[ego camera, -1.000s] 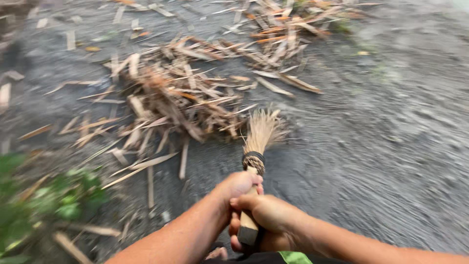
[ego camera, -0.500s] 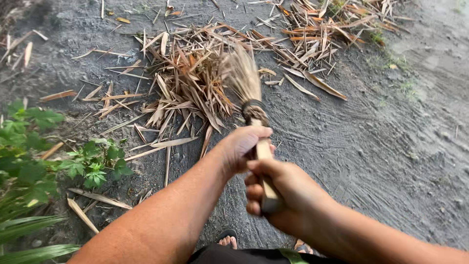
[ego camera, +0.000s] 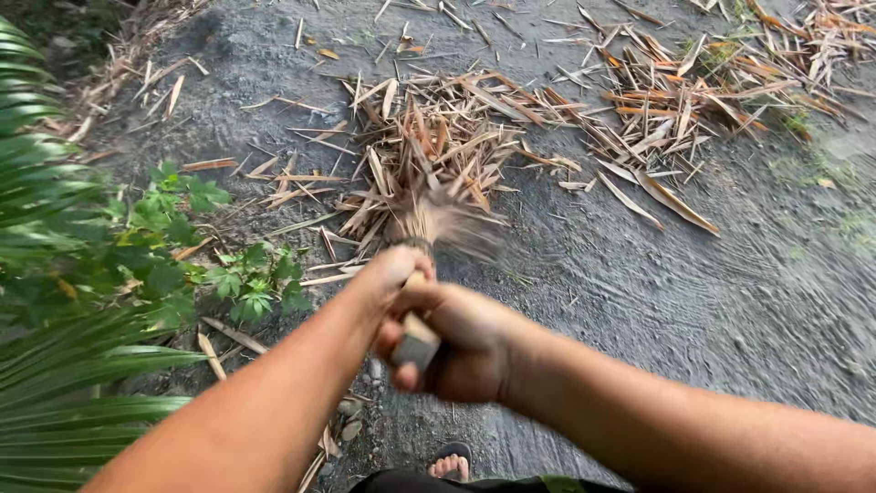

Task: The person sweeps dry leaves across the ground into a pile using a handheld broom.

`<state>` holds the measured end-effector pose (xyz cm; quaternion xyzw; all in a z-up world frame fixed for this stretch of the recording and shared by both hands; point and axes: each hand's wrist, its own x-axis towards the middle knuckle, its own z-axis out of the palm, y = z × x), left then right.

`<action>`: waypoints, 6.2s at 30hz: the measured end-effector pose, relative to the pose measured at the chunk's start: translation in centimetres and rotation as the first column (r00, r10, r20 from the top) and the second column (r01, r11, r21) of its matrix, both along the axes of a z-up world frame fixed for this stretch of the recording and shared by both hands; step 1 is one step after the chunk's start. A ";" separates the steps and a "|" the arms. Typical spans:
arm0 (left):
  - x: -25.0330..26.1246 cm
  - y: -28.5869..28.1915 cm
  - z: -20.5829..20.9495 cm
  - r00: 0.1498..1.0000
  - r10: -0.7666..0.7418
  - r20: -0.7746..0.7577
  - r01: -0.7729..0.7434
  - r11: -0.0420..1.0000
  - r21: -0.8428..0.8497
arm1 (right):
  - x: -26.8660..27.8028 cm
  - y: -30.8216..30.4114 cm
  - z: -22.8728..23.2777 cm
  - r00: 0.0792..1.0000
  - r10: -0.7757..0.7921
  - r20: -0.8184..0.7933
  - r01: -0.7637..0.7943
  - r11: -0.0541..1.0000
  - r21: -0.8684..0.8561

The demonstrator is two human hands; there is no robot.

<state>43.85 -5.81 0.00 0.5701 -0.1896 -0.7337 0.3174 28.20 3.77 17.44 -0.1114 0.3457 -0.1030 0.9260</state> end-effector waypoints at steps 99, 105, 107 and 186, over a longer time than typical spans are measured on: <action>-44.6 -16.8 6.9 0.909 0.210 -0.359 -0.192 0.978 0.085 | -38.8 -17.2 0.6 0.780 -0.432 -0.453 0.207 0.860 -0.466; -52.6 -13.5 10.8 0.950 -0.173 -0.258 0.184 0.983 0.018 | -45.6 -14.1 2.5 0.667 -0.581 -0.467 0.418 0.810 -0.411; -54.9 -13.1 11.2 0.940 -0.268 -0.213 0.279 0.960 0.020 | -47.3 -13.2 2.3 0.633 -0.633 -0.445 0.502 0.774 -0.386; -76.9 -35.4 12.2 0.860 -0.506 -0.075 0.497 0.861 -0.105 | -66.5 -34.0 1.0 0.374 -0.832 -0.410 0.737 0.535 -0.414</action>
